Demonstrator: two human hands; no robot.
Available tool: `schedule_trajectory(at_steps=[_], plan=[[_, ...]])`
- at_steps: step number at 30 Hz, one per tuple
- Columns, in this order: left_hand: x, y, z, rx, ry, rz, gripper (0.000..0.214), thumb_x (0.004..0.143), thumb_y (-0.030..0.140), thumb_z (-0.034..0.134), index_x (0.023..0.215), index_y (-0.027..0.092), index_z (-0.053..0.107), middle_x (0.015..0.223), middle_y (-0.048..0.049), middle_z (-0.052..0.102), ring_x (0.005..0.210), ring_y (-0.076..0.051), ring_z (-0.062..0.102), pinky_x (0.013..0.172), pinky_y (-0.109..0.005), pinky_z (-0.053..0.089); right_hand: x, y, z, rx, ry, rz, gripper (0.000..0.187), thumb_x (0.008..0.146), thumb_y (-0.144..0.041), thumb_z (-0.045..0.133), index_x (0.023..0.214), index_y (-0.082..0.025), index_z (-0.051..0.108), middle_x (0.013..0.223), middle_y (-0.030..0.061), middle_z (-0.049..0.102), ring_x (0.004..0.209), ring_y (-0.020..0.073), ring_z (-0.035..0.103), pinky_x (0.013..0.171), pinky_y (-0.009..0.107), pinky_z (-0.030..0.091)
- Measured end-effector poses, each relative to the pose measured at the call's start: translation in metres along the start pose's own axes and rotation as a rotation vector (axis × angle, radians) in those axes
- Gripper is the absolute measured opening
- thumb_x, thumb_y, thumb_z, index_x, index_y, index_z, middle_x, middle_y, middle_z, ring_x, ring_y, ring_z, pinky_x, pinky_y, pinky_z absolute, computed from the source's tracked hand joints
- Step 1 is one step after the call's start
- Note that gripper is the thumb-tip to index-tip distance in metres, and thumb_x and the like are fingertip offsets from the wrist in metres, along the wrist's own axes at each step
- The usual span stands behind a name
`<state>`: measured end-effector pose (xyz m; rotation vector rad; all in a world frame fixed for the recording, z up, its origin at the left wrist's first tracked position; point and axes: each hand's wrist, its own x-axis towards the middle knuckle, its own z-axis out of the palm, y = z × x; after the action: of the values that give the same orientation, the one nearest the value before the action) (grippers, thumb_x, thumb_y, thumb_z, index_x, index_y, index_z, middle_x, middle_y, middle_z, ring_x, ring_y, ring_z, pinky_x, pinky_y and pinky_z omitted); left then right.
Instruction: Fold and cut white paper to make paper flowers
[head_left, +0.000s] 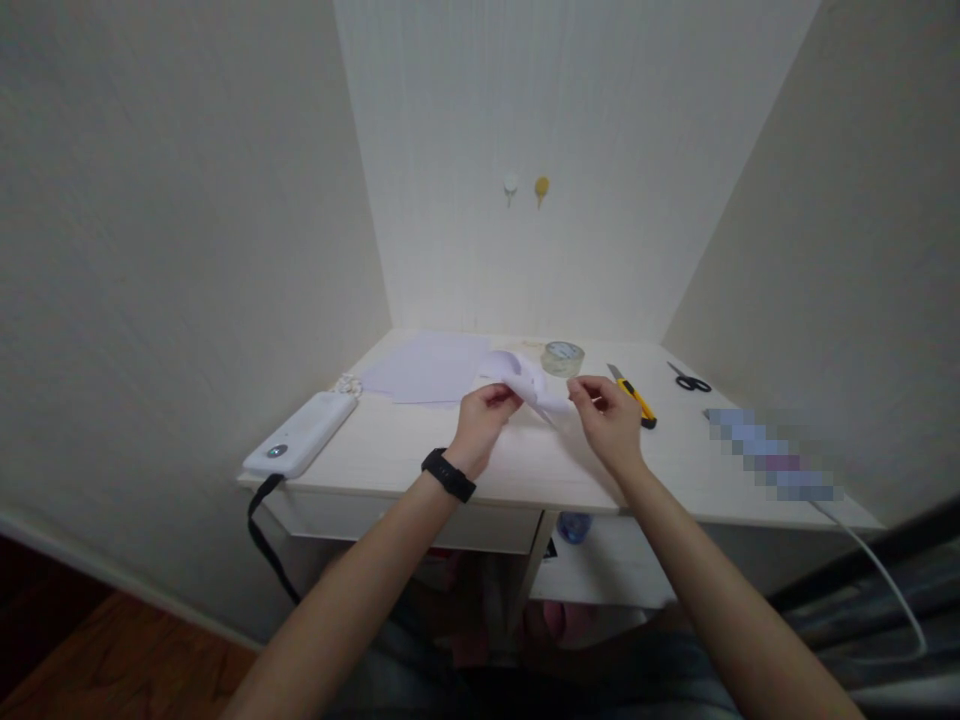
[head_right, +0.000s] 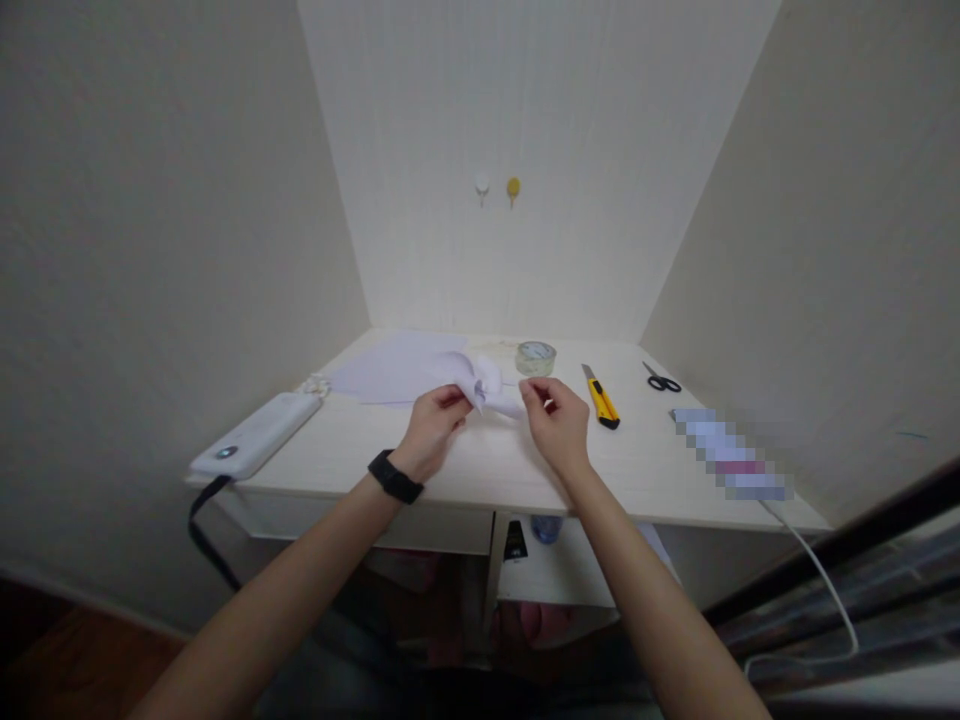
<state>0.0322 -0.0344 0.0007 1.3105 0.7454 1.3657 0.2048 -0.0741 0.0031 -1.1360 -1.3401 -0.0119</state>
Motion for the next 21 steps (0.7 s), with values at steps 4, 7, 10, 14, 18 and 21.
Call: schedule_trajectory(at_steps=[4,7,10,14,18,21], plan=[[0.011,0.011,0.002,0.294,-0.102,0.126,0.004,0.072,0.012,0.071,0.071,0.016,0.071,0.074,-0.0030,0.069,0.070,-0.015,0.058,0.070,-0.027,0.042,0.013,0.002,-0.004,-0.115,-0.240,-0.220,0.021,0.087,-0.028,0.055,0.095,-0.024,0.074,0.093,0.0070,0.076,0.080,0.0214,0.068,0.067,0.034,0.051],[0.021,0.020,0.003,0.521,-0.155,0.247,0.006,0.075,0.013,0.071,0.074,0.018,0.072,0.075,-0.0035,0.070,0.073,-0.018,0.060,0.072,-0.029,0.042,0.020,0.006,-0.003,-0.142,-0.303,-0.292,0.026,0.081,-0.019,0.053,0.092,-0.025,0.076,0.092,0.0060,0.077,0.085,0.0234,0.070,0.075,0.037,0.052],[0.032,0.027,0.005,0.630,-0.178,0.335,0.007,0.078,0.016,0.070,0.077,0.021,0.074,0.080,-0.0040,0.072,0.078,-0.019,0.061,0.076,-0.030,0.042,0.027,0.012,0.003,-0.089,-0.302,-0.233,0.021,0.077,-0.021,0.056,0.082,-0.024,0.076,0.085,0.0051,0.077,0.076,0.0234,0.069,0.072,0.038,0.052],[0.049,0.031,0.013,0.612,-0.160,0.337,0.010,0.081,0.015,0.067,0.078,0.021,0.075,0.083,-0.0038,0.073,0.079,-0.019,0.062,0.077,-0.030,0.043,0.036,0.025,0.021,0.169,-0.285,0.080,0.013,0.071,-0.030,0.064,0.066,-0.021,0.071,0.063,0.0004,0.069,0.058,0.0195,0.061,0.056,0.032,0.048],[0.063,0.028,0.021,0.573,-0.077,0.352,0.006,0.080,0.018,0.069,0.081,0.021,0.074,0.082,-0.0034,0.073,0.075,-0.018,0.061,0.074,-0.029,0.043,0.047,0.043,0.043,0.535,-0.221,0.427,0.014,0.063,-0.033,0.071,0.067,-0.021,0.066,0.061,-0.0003,0.065,0.053,0.0155,0.056,0.046,0.026,0.045],[0.069,0.022,0.024,0.534,-0.045,0.362,0.006,0.077,0.018,0.073,0.082,0.022,0.074,0.081,-0.0022,0.072,0.073,-0.017,0.060,0.074,-0.029,0.043,0.053,0.053,0.053,0.698,-0.271,0.564,0.020,0.061,-0.029,0.073,0.080,-0.023,0.066,0.075,0.0012,0.071,0.067,0.0190,0.065,0.056,0.030,0.055]])
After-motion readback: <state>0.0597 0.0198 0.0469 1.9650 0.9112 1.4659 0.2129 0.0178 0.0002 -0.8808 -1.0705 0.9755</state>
